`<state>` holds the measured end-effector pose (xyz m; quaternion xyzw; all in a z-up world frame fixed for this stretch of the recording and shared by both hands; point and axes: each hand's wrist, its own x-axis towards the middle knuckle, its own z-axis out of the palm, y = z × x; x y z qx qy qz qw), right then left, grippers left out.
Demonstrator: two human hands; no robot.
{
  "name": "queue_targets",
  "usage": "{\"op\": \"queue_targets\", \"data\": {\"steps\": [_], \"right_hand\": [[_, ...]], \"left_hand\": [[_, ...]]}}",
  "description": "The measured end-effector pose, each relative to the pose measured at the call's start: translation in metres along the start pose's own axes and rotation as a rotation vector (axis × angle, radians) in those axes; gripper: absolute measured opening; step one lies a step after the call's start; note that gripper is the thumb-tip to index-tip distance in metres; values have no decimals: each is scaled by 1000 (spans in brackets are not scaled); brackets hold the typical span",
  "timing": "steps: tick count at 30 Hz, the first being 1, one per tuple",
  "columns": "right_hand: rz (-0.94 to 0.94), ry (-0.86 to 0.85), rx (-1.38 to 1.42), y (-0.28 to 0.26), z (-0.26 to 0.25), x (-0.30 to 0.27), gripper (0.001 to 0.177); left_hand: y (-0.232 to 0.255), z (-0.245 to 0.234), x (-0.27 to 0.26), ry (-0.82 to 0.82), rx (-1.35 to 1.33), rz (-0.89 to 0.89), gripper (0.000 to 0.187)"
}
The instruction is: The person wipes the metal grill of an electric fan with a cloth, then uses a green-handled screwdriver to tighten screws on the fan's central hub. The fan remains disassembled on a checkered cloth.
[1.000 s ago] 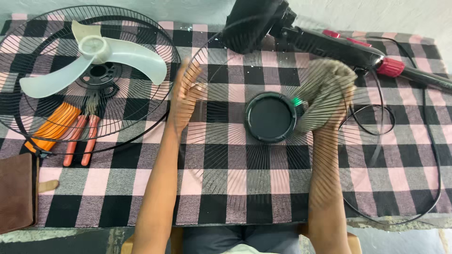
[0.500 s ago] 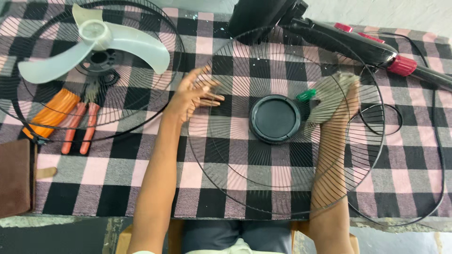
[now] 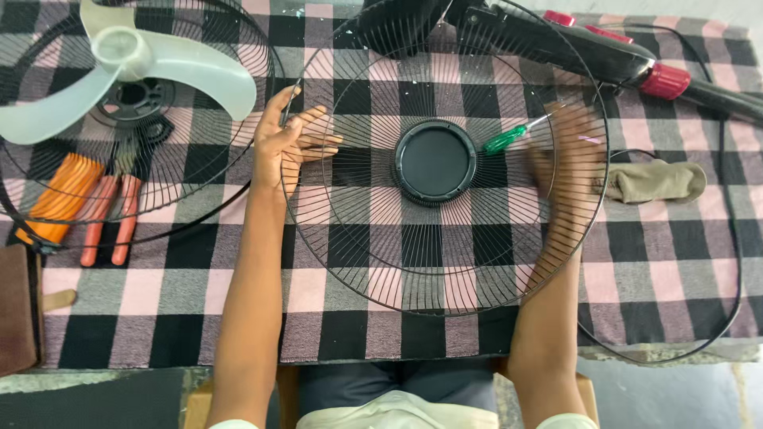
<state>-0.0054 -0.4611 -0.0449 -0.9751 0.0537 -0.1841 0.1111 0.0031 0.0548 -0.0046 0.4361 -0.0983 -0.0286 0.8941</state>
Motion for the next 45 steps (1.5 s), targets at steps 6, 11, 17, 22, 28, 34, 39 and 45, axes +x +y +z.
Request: {"op": "queue_targets", "data": {"steps": [6,11,17,22,28,34,39,45], "right_hand": [[-279,-215,223,-78,-45,-1,58],[-133,62,51,-26,-27,10,37],[152,798,229,43,-33,28,14],[239,1067,1243,14,-105,1,32],[-289,353,945,-150,-93,-3,54],[-389,178,1063,-203,-110,-4,50],[-405,199,1110,-212,-95,8,48],[-462,197,1016,-215,-76,4,47]], "left_hand": [[19,16,-7,33,18,17,56],[20,9,-6,52,-9,1,57],[16,2,-4,28,-74,-4,57],[-6,-21,4,56,-29,26,53],[-26,-42,25,20,111,231,47],[-12,-16,16,10,-28,47,66],[7,15,4,-81,-37,40,83],[19,23,3,-72,50,-26,79]]}}
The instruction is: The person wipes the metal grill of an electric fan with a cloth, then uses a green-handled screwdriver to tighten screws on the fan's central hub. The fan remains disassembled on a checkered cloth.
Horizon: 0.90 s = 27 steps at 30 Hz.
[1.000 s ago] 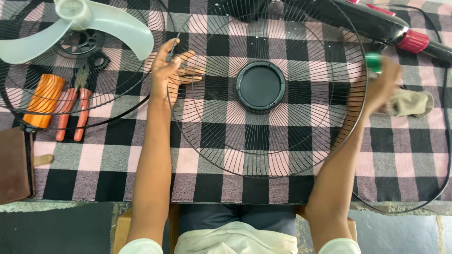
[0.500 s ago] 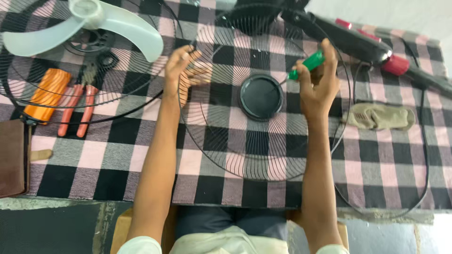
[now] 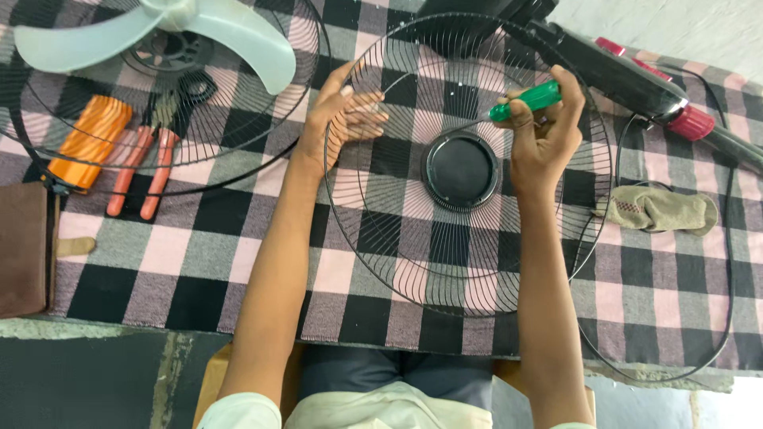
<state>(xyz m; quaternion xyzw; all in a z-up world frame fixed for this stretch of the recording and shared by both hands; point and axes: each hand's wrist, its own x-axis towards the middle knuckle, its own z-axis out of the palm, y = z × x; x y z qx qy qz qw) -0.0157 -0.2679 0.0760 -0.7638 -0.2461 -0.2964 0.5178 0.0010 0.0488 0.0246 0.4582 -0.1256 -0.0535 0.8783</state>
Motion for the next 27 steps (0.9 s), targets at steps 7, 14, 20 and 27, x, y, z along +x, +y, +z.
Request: {"op": "queue_targets", "data": {"steps": [7,14,20,27], "right_hand": [[13,111,-56,-4,-2,-6,52],[-50,121,-91,1,-4,-6,51],[-30,124,-52,3,-8,-8,50],[-44,123,-27,4,-4,-7,49]], "left_hand": [[3,0,-1,29,61,19,73],[2,-2,0,37,90,25,78],[0,-3,0,34,85,17,80],[-1,-2,-2,37,61,24,77]]}}
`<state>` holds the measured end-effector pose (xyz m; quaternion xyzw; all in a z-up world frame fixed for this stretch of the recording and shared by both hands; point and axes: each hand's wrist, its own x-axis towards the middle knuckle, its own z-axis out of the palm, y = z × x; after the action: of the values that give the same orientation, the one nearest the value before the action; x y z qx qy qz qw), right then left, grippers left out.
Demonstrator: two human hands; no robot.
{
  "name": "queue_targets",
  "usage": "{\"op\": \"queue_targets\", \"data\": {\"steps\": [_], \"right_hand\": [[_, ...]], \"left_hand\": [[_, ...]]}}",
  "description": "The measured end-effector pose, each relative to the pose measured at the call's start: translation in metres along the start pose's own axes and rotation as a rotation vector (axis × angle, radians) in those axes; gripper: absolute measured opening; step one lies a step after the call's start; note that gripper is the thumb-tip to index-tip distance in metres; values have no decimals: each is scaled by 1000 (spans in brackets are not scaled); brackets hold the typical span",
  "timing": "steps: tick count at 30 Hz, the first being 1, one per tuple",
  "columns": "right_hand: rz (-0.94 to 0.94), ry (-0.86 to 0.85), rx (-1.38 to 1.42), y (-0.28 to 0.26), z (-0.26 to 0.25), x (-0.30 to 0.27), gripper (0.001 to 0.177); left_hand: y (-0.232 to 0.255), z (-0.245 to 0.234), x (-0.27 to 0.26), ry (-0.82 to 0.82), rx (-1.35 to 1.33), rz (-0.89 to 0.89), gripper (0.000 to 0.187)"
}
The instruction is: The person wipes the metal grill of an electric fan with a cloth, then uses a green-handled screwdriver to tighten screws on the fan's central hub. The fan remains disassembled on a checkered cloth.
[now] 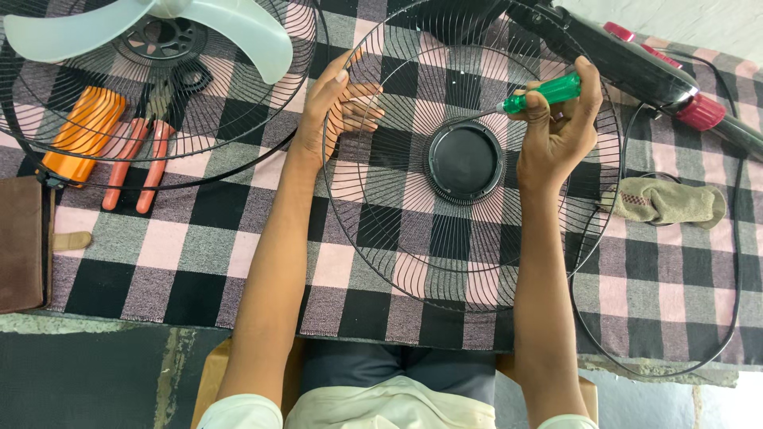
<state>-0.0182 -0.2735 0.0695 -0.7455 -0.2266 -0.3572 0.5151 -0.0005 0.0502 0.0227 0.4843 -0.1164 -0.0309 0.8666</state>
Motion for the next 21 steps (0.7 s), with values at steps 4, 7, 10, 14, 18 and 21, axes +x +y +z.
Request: {"op": "queue_targets", "data": {"steps": [4,7,10,14,18,21], "right_hand": [[6,-6,-37,-2,-1,0,48],[-9,-13,-44,-4,-1,0,48],[-23,-13,-64,-5,-2,-1,48],[-47,-17,-85,-6,-2,1,49],[-44,-24,-84,-5,-3,1,48],[-55,-25,-89,-6,-2,1,48]], "left_hand": [[0,0,-1,20,33,-5,77],[0,-1,0,11,31,3,77],[-2,-2,2,0,28,10,77],[-3,-4,3,4,39,15,79],[-3,-1,3,41,102,13,83],[-2,0,1,38,104,1,85]]}}
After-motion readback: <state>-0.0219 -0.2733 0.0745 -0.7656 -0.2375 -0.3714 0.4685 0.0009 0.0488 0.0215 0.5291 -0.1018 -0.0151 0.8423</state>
